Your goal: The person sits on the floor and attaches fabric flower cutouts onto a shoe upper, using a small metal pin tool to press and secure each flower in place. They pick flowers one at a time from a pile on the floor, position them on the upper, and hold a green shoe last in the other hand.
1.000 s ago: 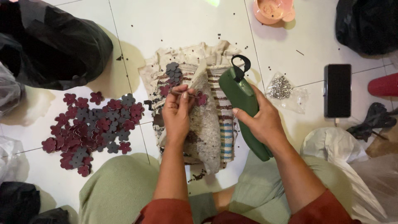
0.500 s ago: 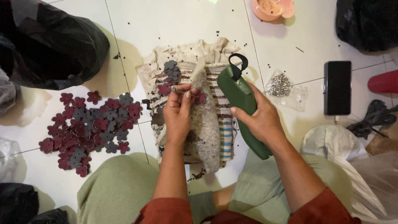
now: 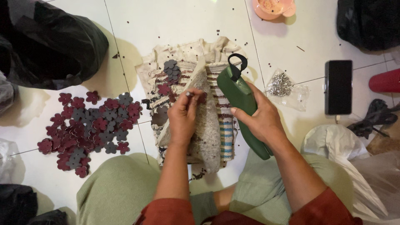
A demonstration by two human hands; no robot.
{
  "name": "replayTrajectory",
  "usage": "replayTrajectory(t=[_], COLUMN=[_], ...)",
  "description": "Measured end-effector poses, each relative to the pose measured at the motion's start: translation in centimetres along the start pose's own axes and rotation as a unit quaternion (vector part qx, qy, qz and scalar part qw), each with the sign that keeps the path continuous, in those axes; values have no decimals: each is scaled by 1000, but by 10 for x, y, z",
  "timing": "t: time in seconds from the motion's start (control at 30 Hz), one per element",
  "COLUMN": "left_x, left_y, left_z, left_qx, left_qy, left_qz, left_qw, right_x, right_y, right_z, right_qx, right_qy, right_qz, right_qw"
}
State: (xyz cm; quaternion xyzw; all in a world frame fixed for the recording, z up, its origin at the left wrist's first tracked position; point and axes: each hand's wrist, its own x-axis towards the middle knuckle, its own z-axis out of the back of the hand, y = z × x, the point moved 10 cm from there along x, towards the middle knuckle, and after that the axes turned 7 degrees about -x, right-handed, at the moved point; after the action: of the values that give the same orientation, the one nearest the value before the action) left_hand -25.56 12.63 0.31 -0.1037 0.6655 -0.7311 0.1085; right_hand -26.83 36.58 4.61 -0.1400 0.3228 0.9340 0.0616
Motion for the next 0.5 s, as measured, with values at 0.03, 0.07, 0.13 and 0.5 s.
replayTrajectory(t=[0.03,0.07,0.13,0.5], left_x=[-1,-2,-3,-7], left_y=[-2,-4,-10,-21], left_z=[-2,-5,-6,-14], left_qx=[18,35,31,74], left_qy=[9,18,15,17], left_qz=[-1,-1,-32,-114], left_qw=[1000,999,999,991], right_x=[0,-1,-3,-49], right_y=[1,3,6,25], right_z=[0,1,3,39], right_qx=[-5,-4,-3,176], right_qy=[-1,-3,-8,-50], right_qz=[4,10,23,104], right_qw=[1000,1000,1000,978])
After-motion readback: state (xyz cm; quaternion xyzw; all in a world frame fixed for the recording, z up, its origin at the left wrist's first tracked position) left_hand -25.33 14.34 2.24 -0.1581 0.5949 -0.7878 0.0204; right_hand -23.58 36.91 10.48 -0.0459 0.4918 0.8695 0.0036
